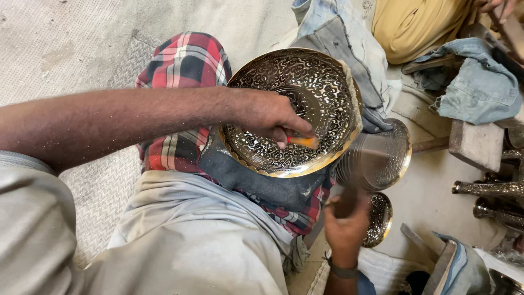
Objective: The person hammers a small red-handled punch against a brass plate to create a decorative pattern. The plate rests on a cloth-covered lap while the person repeatedly strikes the punch with a wooden mallet.
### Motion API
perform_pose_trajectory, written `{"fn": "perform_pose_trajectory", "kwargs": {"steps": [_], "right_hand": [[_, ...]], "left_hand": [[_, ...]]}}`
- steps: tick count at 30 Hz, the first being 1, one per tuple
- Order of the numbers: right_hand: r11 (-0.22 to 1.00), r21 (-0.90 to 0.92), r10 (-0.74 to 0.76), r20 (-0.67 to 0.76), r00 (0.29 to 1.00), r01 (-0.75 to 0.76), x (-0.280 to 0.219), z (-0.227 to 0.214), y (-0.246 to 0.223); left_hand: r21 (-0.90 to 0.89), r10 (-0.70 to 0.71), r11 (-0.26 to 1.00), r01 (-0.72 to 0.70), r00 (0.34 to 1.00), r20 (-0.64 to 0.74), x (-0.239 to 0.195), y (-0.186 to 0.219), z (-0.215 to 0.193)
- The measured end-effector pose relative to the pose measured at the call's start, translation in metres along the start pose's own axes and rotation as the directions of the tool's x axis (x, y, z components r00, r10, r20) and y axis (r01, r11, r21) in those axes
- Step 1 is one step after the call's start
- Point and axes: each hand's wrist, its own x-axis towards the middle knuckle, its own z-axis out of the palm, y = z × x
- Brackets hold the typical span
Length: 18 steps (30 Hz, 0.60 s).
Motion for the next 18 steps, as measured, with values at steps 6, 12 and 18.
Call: {"fn": "perform_pose_trajectory", "kwargs": {"steps": [6,12,18], "right_hand": [[0.977,0.204,0.07,-0.039,0.997,-0.06,-0.005,0.005,0.012],[0.992,0.059,0.112,0.039,0.993,-0.114,0.003,0.007,0.006],[0.995,0.098,-0.005,-0.04,0.999,0.009,0.033,0.049,-0.025]], "left_hand": [[0.035,-0.029,0.999,0.027,0.998,0.062,0.0,0.003,-0.003],[0.016,0.036,0.999,-0.036,0.999,0.03,0.0,-0.002,-0.012],[0.111,0.154,0.987,-0.12,0.911,-0.383,-0.015,-0.003,-0.025]]}}
